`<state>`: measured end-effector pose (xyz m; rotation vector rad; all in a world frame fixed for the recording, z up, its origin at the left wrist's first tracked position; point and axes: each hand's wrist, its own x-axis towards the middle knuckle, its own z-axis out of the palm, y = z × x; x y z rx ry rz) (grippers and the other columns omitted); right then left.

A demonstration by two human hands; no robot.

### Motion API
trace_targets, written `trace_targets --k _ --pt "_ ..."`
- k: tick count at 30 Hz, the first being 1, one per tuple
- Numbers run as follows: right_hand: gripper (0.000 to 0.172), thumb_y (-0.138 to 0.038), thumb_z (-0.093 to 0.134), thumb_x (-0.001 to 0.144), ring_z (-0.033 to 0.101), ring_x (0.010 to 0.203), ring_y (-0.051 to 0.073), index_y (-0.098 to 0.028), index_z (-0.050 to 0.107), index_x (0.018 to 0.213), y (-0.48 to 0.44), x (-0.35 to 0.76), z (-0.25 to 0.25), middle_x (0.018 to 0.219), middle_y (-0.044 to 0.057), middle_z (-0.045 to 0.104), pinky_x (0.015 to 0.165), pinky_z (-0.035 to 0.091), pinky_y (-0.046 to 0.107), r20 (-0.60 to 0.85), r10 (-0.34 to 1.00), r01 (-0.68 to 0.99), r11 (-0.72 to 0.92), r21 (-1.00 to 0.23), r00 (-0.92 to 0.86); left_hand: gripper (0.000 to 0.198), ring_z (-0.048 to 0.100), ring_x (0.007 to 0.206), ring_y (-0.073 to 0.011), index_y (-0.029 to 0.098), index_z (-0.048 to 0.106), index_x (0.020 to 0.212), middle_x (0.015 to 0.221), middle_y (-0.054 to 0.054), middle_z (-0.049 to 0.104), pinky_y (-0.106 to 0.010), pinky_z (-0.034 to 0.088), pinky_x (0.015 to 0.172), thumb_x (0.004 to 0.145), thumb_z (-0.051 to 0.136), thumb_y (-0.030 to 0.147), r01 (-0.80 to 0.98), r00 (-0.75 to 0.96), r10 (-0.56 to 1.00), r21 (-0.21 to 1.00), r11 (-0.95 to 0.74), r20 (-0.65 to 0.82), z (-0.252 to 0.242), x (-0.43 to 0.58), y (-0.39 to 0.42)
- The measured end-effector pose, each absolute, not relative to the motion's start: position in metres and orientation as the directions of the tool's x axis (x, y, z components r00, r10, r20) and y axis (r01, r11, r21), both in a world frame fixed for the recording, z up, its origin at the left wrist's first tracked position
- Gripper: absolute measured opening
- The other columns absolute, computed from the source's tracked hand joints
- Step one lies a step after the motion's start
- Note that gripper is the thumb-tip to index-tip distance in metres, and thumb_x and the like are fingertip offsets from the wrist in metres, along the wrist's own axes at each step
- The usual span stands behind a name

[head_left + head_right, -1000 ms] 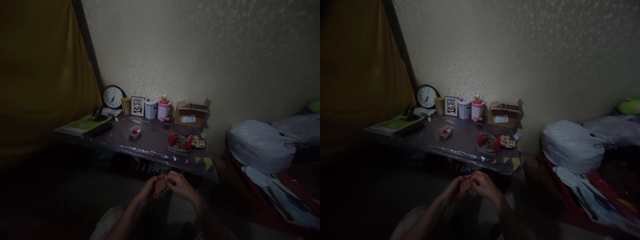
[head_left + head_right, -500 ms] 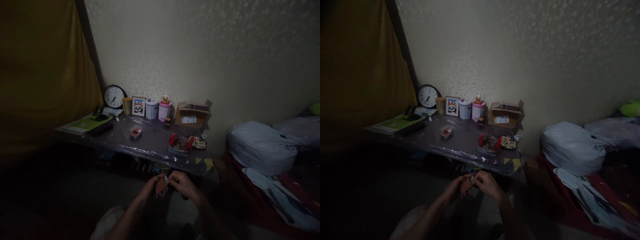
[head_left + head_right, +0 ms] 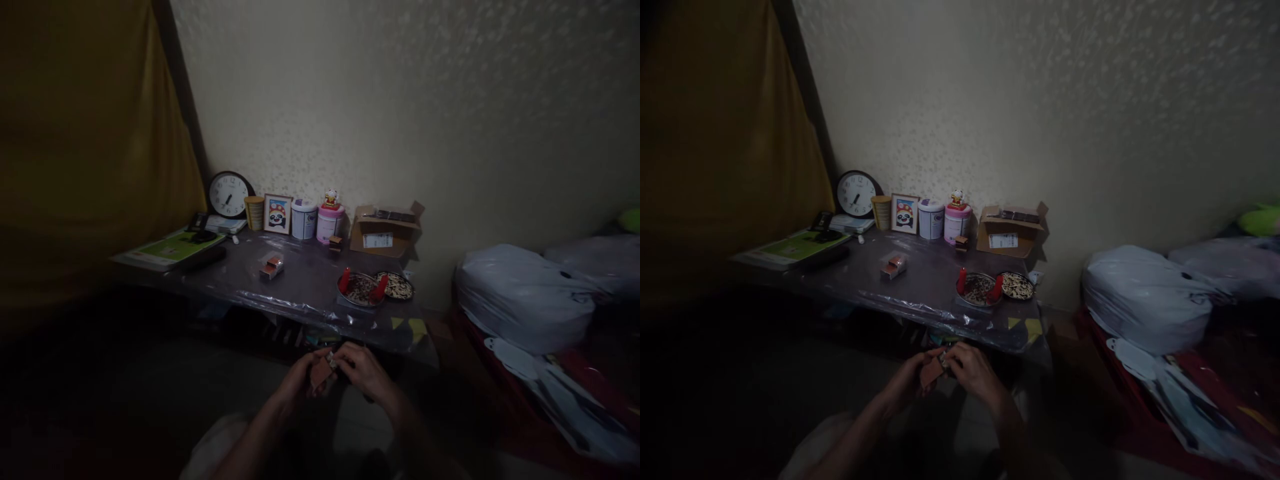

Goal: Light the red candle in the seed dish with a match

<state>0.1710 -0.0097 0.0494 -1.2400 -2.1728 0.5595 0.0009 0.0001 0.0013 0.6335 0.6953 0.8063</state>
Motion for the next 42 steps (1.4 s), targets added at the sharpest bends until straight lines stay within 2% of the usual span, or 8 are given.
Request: trace_targets --k 6,11,18,21,27,29,35,42 --pt "0.019 -0.017 0.048 0.084 0.06 0.077 0.014 -0.024 0.065 0.086 -0.009 0.169 0.049 0.083 0.0 0.062 0.071 0.044 0.024 0.314 0.879 0.603 0.476 -0.64 -0.359 0.052 0.048 0.035 -0.0099 0.009 0.049 0.12 0.063 -0.007 0.067 -0.019 0.027 0.034 0.07 0.043 0.025 -0.462 0.52 0.808 0.704 0.54 -0.278 0.0 0.001 0.001" --pt "0.014 -0.017 0.052 0.08 0.059 0.075 0.015 -0.023 0.064 0.082 -0.005 0.171 0.045 0.079 0.0 0.061 0.068 0.046 0.024 0.368 0.903 0.572 0.425 -0.702 -0.219 0.053 0.049 0.037 -0.0103 0.009 0.048 0.12 0.065 -0.008 0.068 -0.02 0.029 0.035 0.071 0.043 0.026 -0.49 0.522 0.809 0.681 0.545 -0.272 0.001 0.0 0.001" --pt "0.007 -0.026 0.059 0.075 0.059 0.066 0.014 -0.02 0.062 0.073 0.003 0.172 0.042 0.077 0.0 0.055 0.062 0.05 0.025 0.377 0.925 0.286 0.373 -0.882 -0.043 0.057 0.055 0.043 -0.0122 0.013 0.036 0.128 0.076 -0.011 0.069 -0.021 0.034 0.04 0.074 0.045 0.026 -0.573 0.549 0.796 0.578 0.581 -0.255 0.001 -0.001 0.003" --pt "0.01 -0.029 0.064 0.071 0.06 0.064 0.013 -0.019 0.062 0.07 0.005 0.173 0.042 0.077 -0.001 0.054 0.061 0.05 0.025 0.33 0.944 0.166 0.325 -0.931 0.005 0.054 0.06 0.051 -0.0148 0.016 0.035 0.128 0.084 -0.011 0.069 -0.023 0.038 0.046 0.076 0.046 0.025 -0.625 0.56 0.807 0.544 0.559 -0.186 0.002 0.001 0.002" --pt "0.022 -0.036 0.073 0.06 0.062 0.066 0.017 -0.018 0.061 0.063 0.01 0.175 0.04 0.07 -0.001 0.058 0.063 0.05 0.026 0.25 0.963 0.068 0.244 -0.967 0.098 0.048 0.065 0.069 -0.0187 0.02 0.037 0.126 0.094 -0.009 0.067 -0.029 0.044 0.063 0.08 0.047 0.023 -0.681 0.546 0.83 0.518 0.518 -0.111 0.012 0.001 -0.004" --pt "0.022 -0.037 0.071 0.062 0.062 0.066 0.018 -0.018 0.06 0.065 0.01 0.176 0.04 0.069 0.0 0.058 0.063 0.05 0.027 0.277 0.955 0.093 0.268 -0.959 0.104 0.048 0.066 0.074 -0.0196 0.021 0.037 0.127 0.098 -0.009 0.066 -0.029 0.044 0.066 0.08 0.048 0.023 -0.694 0.542 0.836 0.518 0.501 -0.083 0.014 0.0 -0.005" --pt "0.015 -0.031 0.06 0.074 0.058 0.072 0.019 -0.02 0.06 0.064 0.005 0.17 0.041 0.074 0.004 0.058 0.066 0.048 0.027 0.484 0.874 0.337 0.445 -0.829 0.036 0.043 0.065 0.084 -0.0211 0.024 0.042 0.123 0.102 -0.008 0.065 -0.03 0.043 0.071 0.081 0.049 0.023 -0.718 0.547 0.837 0.501 0.484 -0.024 0.016 -0.001 -0.005" --pt "0.015 -0.03 0.057 0.078 0.058 0.073 0.019 -0.021 0.058 0.066 0.005 0.165 0.039 0.074 0.004 0.058 0.065 0.048 0.027 0.52 0.854 0.35 0.48 -0.804 0.023 0.038 0.065 0.083 -0.0199 0.025 0.045 0.119 0.096 -0.006 0.067 -0.033 0.042 0.079 0.081 0.049 0.021 -0.786 0.48 0.877 0.44 0.435 -0.009 0.015 0.001 -0.004"
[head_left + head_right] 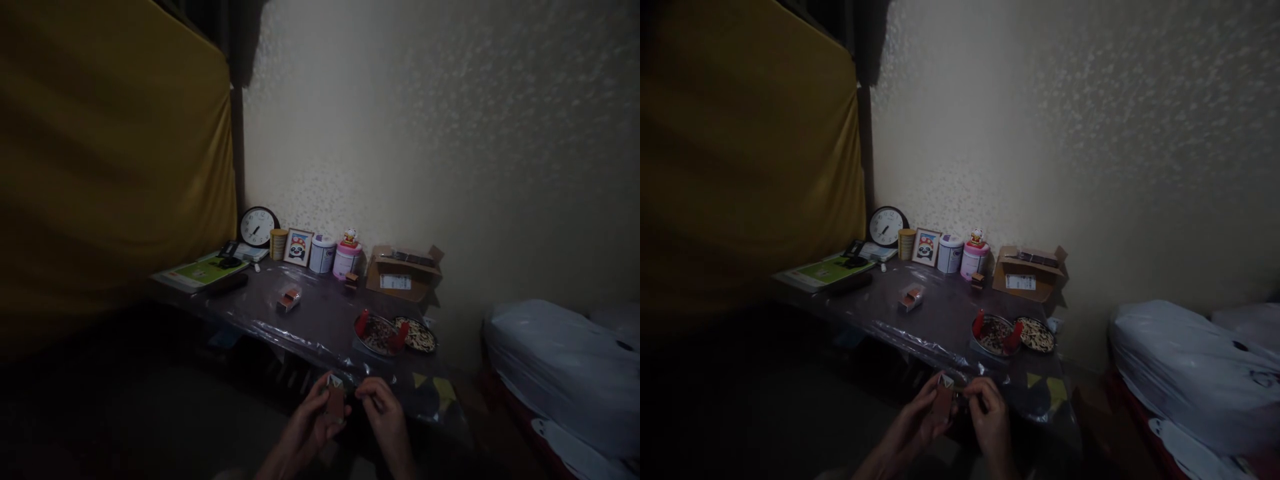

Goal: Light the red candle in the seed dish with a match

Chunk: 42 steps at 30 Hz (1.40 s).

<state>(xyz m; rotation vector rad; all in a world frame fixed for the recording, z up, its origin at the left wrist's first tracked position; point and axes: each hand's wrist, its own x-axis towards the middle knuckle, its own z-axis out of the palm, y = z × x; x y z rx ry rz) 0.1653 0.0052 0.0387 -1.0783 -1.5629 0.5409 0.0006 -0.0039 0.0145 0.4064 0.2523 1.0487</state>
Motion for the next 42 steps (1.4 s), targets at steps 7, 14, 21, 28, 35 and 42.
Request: trace_targets --k 7,14,21,28,35,42 --pt "0.016 -0.036 0.066 0.072 0.061 0.069 0.018 -0.02 0.063 0.07 -0.001 0.151 0.046 0.071 0.003 0.063 0.065 0.049 0.026 0.407 0.911 0.198 0.389 -0.9 0.059 0.034 0.063 0.091 -0.019 0.027 0.048 0.115 0.104 -0.005 0.066 -0.034 0.04 0.086 0.082 0.05 0.022 -0.835 0.429 0.903 0.385 0.394 0.007 0.022 0.001 -0.004" --pt "0.015 -0.034 0.068 0.071 0.062 0.071 0.018 -0.02 0.063 0.072 -0.008 0.138 0.041 0.071 0.001 0.064 0.066 0.05 0.025 0.325 0.944 0.059 0.328 -0.943 -0.066 0.028 0.06 0.098 -0.0191 0.027 0.054 0.108 0.11 -0.005 0.064 -0.035 0.039 0.091 0.081 0.052 0.022 -0.882 0.388 0.921 0.305 0.359 0.038 0.028 0.002 -0.005" --pt "0.016 -0.035 0.067 0.072 0.062 0.07 0.018 -0.019 0.062 0.073 -0.009 0.134 0.04 0.071 0.002 0.064 0.066 0.05 0.026 0.329 0.941 0.073 0.334 -0.94 -0.073 0.022 0.059 0.098 -0.0194 0.027 0.057 0.102 0.102 -0.004 0.066 -0.035 0.038 0.091 0.08 0.053 0.024 -0.857 0.395 0.918 0.371 0.357 0.03 0.03 0.002 -0.007" --pt "0.021 -0.038 0.068 0.071 0.062 0.068 0.017 -0.018 0.062 0.072 -0.008 0.135 0.04 0.07 0.002 0.064 0.063 0.05 0.024 0.344 0.938 0.076 0.346 -0.935 -0.044 0.029 0.062 0.085 -0.0164 0.031 0.052 0.107 0.101 -0.001 0.065 -0.033 0.039 0.084 0.078 0.057 0.03 -0.814 0.399 0.915 0.438 0.381 -0.055 0.022 0.002 -0.004" --pt "0.02 -0.038 0.066 0.072 0.061 0.069 0.017 -0.018 0.063 0.072 -0.007 0.137 0.039 0.071 0.002 0.064 0.065 0.05 0.025 0.369 0.929 0.109 0.371 -0.922 -0.041 0.028 0.062 0.073 -0.0133 0.029 0.047 0.108 0.086 0.001 0.065 -0.027 0.04 0.07 0.08 0.053 0.031 -0.775 0.398 0.912 0.495 0.392 -0.1 0.021 0.003 -0.005" --pt "0.016 -0.034 0.065 0.074 0.061 0.071 0.017 -0.019 0.063 0.072 -0.009 0.137 0.038 0.071 0.001 0.064 0.066 0.049 0.025 0.374 0.927 0.109 0.376 -0.92 -0.04 0.02 0.062 0.072 -0.0134 0.025 0.053 0.098 0.083 -0.001 0.065 -0.025 0.04 0.066 0.079 0.056 0.032 -0.772 0.393 0.915 0.507 0.383 -0.092 0.017 0.006 -0.003"
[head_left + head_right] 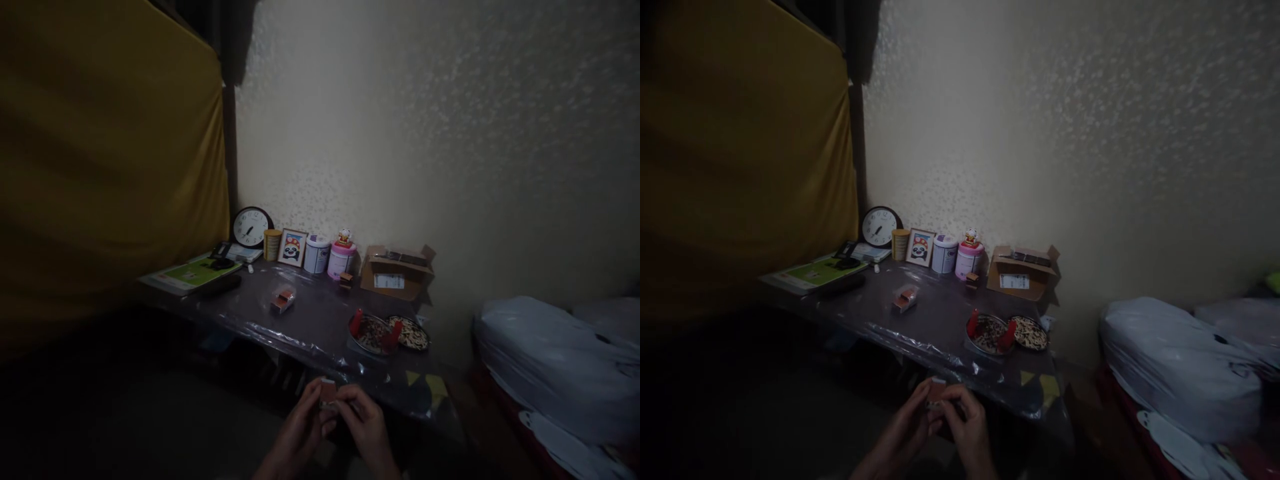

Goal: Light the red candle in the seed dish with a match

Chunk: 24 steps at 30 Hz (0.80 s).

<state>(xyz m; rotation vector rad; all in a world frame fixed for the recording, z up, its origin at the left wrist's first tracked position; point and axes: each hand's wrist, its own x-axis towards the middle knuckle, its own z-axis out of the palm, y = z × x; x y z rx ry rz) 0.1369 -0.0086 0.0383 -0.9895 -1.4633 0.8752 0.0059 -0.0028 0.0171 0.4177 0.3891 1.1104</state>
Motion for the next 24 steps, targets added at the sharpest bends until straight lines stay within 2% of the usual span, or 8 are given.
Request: trace_targets --k 7,12,18,24 --pt "0.015 -0.033 0.067 0.072 0.062 0.071 0.017 -0.019 0.063 0.071 -0.008 0.137 0.04 0.07 0.001 0.064 0.066 0.049 0.025 0.36 0.933 0.092 0.361 -0.928 -0.03 0.017 0.061 0.072 -0.0155 0.021 0.056 0.089 0.082 -0.002 0.064 -0.028 0.041 0.067 0.078 0.055 0.033 -0.731 0.31 0.947 0.614 0.297 -0.089 0.014 0.007 -0.001" --pt "0.017 -0.036 0.067 0.071 0.063 0.07 0.018 -0.019 0.063 0.072 -0.008 0.138 0.042 0.071 0.002 0.066 0.066 0.049 0.026 0.334 0.942 0.069 0.335 -0.94 -0.031 0.024 0.061 0.079 -0.0198 0.022 0.057 0.094 0.09 -0.005 0.065 -0.032 0.042 0.07 0.075 0.059 0.036 -0.661 0.215 0.969 0.712 0.236 -0.122 0.017 0.006 -0.001" --pt "0.021 -0.038 0.069 0.07 0.062 0.07 0.018 -0.018 0.063 0.073 -0.009 0.139 0.047 0.071 0.002 0.066 0.065 0.049 0.026 0.286 0.958 0.047 0.284 -0.958 0.026 0.021 0.06 0.088 -0.0193 0.016 0.068 0.085 0.087 -0.007 0.069 -0.029 0.041 0.082 0.069 0.068 0.03 -0.742 0.245 0.968 0.632 0.223 -0.053 0.019 0.008 -0.002" --pt "0.028 -0.043 0.07 0.066 0.06 0.061 0.017 -0.017 0.063 0.07 -0.005 0.134 0.041 0.063 0.002 0.064 0.056 0.048 0.024 0.238 0.968 0.05 0.235 -0.971 0.079 0.019 0.062 0.084 -0.0178 0.017 0.069 0.087 0.088 -0.007 0.071 -0.029 0.043 0.078 0.069 0.065 0.016 -0.724 0.388 0.914 0.573 0.384 -0.122 0.006 0.004 -0.002"
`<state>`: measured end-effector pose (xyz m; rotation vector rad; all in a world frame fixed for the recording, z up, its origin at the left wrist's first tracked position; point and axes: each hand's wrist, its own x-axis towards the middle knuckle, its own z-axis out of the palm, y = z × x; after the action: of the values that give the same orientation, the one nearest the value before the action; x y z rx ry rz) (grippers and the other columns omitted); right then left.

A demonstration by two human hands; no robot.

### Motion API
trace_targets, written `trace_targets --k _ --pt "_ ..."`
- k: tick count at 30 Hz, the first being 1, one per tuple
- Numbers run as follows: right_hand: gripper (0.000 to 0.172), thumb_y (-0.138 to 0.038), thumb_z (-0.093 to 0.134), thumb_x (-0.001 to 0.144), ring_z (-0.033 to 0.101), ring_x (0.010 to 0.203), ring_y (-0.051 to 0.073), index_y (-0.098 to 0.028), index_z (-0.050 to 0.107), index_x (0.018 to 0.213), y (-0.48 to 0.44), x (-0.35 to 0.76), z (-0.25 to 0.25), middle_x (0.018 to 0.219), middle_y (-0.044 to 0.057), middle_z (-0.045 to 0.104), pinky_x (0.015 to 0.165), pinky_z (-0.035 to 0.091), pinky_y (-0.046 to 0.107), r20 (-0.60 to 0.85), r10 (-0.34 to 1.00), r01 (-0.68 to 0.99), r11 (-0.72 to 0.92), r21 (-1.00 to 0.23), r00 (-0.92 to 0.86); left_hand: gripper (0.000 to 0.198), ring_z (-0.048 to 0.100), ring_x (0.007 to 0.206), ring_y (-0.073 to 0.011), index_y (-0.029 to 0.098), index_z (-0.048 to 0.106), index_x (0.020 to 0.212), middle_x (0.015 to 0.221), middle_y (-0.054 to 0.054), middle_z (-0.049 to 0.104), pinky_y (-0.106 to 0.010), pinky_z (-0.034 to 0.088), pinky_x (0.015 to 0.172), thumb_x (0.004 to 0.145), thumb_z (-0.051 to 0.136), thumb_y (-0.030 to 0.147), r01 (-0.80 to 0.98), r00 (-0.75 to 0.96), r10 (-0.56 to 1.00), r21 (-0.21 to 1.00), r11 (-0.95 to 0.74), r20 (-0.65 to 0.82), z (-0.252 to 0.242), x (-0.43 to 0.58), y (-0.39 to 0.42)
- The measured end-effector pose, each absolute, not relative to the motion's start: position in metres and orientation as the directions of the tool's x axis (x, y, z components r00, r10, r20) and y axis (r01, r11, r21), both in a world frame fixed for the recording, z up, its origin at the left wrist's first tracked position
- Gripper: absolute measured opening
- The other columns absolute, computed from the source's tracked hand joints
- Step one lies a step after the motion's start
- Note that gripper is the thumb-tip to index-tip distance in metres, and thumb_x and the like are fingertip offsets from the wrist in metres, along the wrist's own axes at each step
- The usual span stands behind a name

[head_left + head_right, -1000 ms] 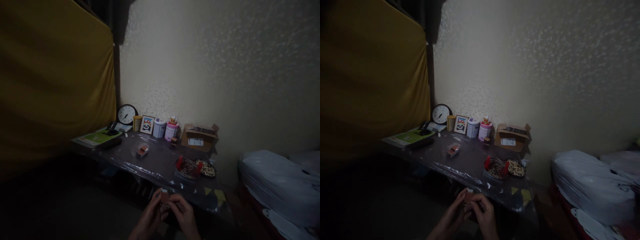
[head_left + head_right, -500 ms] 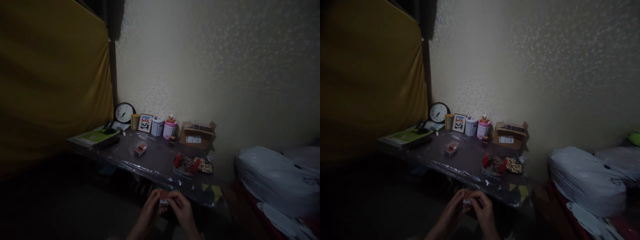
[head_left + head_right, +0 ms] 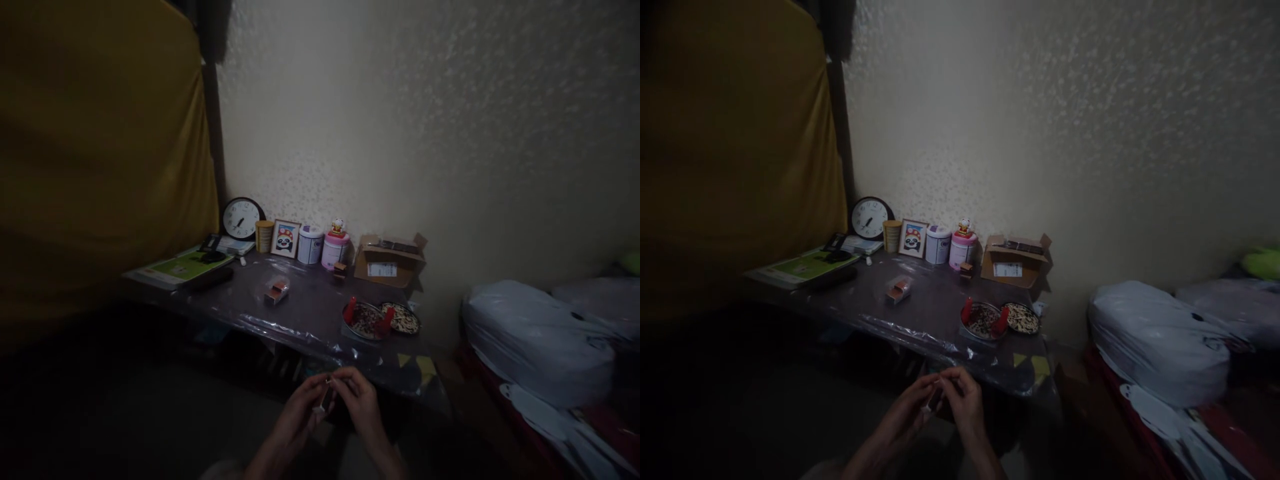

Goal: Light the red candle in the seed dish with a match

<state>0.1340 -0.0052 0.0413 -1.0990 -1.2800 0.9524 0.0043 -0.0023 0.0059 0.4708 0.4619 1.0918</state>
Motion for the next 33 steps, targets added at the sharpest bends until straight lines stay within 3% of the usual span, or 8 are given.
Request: trace_targets --k 3,6,11,14,18,28,33 --pt "0.026 -0.042 0.068 0.068 0.06 0.058 0.016 -0.017 0.063 0.071 -0.003 0.136 0.039 0.062 0.001 0.063 0.055 0.048 0.025 0.234 0.967 0.078 0.227 -0.971 0.103 0.018 0.062 0.081 -0.0176 0.016 0.07 0.085 0.085 -0.007 0.072 -0.029 0.044 0.077 0.069 0.061 0.012 -0.728 0.396 0.907 0.553 0.406 -0.145 0.002 0.001 0.0" --pt "0.017 -0.036 0.062 0.075 0.061 0.063 0.017 -0.019 0.062 0.073 -0.002 0.142 0.04 0.067 0.001 0.063 0.059 0.049 0.025 0.33 0.938 0.221 0.301 -0.928 0.107 0.025 0.061 0.089 -0.0199 0.015 0.069 0.091 0.094 -0.009 0.071 -0.031 0.042 0.081 0.068 0.057 0.012 -0.751 0.405 0.909 0.532 0.392 -0.1 0.006 -0.003 0.001" --pt "0.014 -0.022 0.049 0.083 0.061 0.078 0.017 -0.021 0.062 0.079 -0.005 0.15 0.039 0.08 0.003 0.063 0.07 0.048 0.024 0.557 0.829 0.55 0.484 -0.681 -0.04 0.034 0.056 0.102 -0.0224 0.016 0.068 0.094 0.104 -0.009 0.068 -0.034 0.036 0.091 0.063 0.055 0.008 -0.759 0.438 0.898 0.517 0.396 -0.044 0.015 -0.007 -0.002" --pt "0.019 -0.016 0.042 0.086 0.06 0.08 0.016 -0.023 0.06 0.085 -0.007 0.151 0.035 0.085 0.003 0.062 0.073 0.047 0.025 0.601 0.777 0.633 0.563 -0.531 -0.187 0.037 0.054 0.107 -0.0229 0.017 0.068 0.093 0.103 -0.008 0.069 -0.035 0.033 0.096 0.061 0.055 0.006 -0.751 0.445 0.895 0.538 0.383 -0.015 0.017 -0.006 -0.005" --pt "0.022 -0.013 0.038 0.087 0.06 0.081 0.016 -0.023 0.058 0.091 -0.01 0.15 0.032 0.088 0.003 0.062 0.074 0.048 0.026 0.605 0.741 0.669 0.61 -0.424 -0.292 0.036 0.057 0.103 -0.0215 0.016 0.07 0.09 0.101 -0.007 0.07 -0.036 0.031 0.1 0.059 0.056 0.003 -0.756 0.439 0.899 0.536 0.375 -0.01 0.016 -0.004 -0.005" --pt "0.018 -0.017 0.043 0.088 0.062 0.082 0.016 -0.023 0.059 0.09 -0.006 0.154 0.035 0.087 0.003 0.065 0.074 0.05 0.026 0.693 0.691 0.661 0.62 -0.423 -0.204 0.029 0.058 0.101 -0.0196 0.017 0.068 0.097 0.102 -0.007 0.069 -0.032 0.04 0.092 0.071 0.06 0.009 -0.76 0.416 0.906 0.519 0.392 -0.077 0.004 -0.004 0.0" --pt "0.017 -0.02 0.044 0.088 0.064 0.079 0.015 -0.023 0.06 0.09 -0.008 0.146 0.039 0.084 0.002 0.067 0.072 0.051 0.024 0.693 0.704 0.626 0.612 -0.483 -0.154 0.025 0.058 0.102 -0.0209 0.015 0.069 0.095 0.103 -0.01 0.07 -0.032 0.038 0.095 0.071 0.062 0.013 -0.76 0.405 0.913 0.542 0.359 -0.036 0.009 0.0 -0.001"
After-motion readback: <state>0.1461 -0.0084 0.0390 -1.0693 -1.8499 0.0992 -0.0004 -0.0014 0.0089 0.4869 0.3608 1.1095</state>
